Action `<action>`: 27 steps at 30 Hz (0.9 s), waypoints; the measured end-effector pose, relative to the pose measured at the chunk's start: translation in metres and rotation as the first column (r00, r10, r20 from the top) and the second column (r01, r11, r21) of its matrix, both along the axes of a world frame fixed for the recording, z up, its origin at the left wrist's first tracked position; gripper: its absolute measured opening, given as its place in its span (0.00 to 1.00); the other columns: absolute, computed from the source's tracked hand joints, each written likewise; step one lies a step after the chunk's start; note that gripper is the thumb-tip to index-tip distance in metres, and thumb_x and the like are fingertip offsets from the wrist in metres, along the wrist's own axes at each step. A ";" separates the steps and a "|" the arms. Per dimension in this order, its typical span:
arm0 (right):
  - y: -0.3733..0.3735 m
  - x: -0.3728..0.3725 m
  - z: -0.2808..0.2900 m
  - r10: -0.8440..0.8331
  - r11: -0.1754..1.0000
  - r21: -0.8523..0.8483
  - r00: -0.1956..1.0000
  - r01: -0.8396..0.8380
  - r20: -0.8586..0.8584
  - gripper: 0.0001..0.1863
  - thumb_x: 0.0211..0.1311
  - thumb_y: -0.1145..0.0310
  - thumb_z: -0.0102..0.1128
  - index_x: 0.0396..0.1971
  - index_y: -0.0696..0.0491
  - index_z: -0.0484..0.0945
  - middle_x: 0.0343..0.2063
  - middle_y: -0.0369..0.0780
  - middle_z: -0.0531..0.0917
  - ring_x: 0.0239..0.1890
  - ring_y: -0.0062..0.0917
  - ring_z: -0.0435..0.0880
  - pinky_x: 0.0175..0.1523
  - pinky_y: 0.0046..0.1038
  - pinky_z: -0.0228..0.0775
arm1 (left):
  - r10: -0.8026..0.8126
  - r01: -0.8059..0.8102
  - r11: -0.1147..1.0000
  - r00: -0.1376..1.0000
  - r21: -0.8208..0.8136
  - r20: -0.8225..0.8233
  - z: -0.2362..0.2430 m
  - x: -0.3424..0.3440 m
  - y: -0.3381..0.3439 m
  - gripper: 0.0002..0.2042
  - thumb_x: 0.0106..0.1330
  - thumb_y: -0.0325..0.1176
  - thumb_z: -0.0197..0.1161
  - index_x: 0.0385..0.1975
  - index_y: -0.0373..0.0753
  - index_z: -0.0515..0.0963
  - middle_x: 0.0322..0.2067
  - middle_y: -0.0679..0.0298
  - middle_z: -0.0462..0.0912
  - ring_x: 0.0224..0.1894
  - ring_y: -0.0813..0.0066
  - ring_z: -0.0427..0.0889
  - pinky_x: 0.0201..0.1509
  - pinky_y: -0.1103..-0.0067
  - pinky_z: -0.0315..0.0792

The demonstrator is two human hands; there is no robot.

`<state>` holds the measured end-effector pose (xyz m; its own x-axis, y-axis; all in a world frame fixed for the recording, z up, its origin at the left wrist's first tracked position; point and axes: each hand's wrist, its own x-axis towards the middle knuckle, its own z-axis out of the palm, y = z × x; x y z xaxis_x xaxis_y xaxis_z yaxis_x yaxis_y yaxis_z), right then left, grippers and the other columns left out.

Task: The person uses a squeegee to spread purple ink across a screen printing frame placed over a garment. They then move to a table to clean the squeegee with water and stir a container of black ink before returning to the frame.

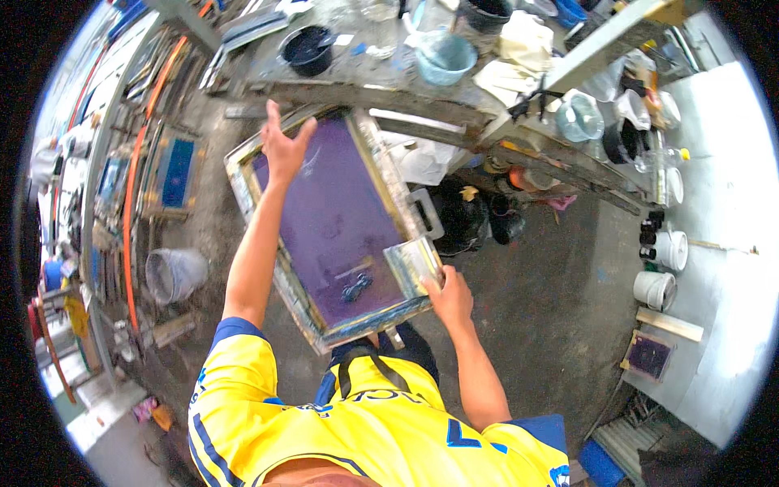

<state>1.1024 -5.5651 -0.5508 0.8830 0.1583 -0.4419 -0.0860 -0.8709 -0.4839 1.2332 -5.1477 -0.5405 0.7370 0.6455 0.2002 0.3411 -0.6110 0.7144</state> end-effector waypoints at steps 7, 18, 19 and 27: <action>-0.003 -0.044 0.012 0.050 0.966 0.254 0.998 -0.038 -0.041 0.21 0.64 0.54 0.69 0.41 0.58 0.78 0.34 0.51 0.86 0.37 0.43 0.87 0.41 0.39 0.75 | -0.141 0.094 0.899 0.987 -0.427 -0.080 0.044 -0.273 -0.041 0.17 0.65 0.39 0.72 0.51 0.39 0.85 0.48 0.59 0.89 0.47 0.70 0.87 0.51 0.72 0.78; 0.100 -0.192 0.202 0.685 0.409 0.070 0.357 -0.910 0.635 0.17 0.50 0.58 0.76 0.38 0.49 0.83 0.33 0.38 0.84 0.41 0.37 0.82 0.50 0.40 0.68 | -0.421 0.536 0.769 0.835 0.349 -0.356 0.147 -0.478 -0.134 0.25 0.51 0.54 0.73 0.43 0.43 0.80 0.38 0.64 0.81 0.50 0.64 0.77 0.55 0.64 0.68; 0.096 -0.179 0.195 0.606 0.432 0.197 0.445 -0.880 0.660 0.19 0.52 0.58 0.76 0.42 0.49 0.84 0.36 0.38 0.86 0.44 0.37 0.83 0.53 0.39 0.69 | -0.380 0.465 0.821 0.878 0.331 -0.290 0.147 -0.492 -0.129 0.26 0.51 0.58 0.73 0.39 0.42 0.80 0.34 0.66 0.80 0.47 0.64 0.77 0.54 0.63 0.68; 0.022 -0.027 0.039 0.072 0.939 0.323 0.987 -0.115 0.141 0.20 0.75 0.57 0.55 0.52 0.60 0.74 0.43 0.50 0.81 0.45 0.45 0.82 0.48 0.43 0.72 | 0.429 -0.474 0.670 0.875 -0.572 -0.223 0.017 -0.574 -0.140 0.37 0.61 0.67 0.67 0.49 0.32 0.84 0.36 0.60 0.85 0.46 0.66 0.82 0.53 0.71 0.74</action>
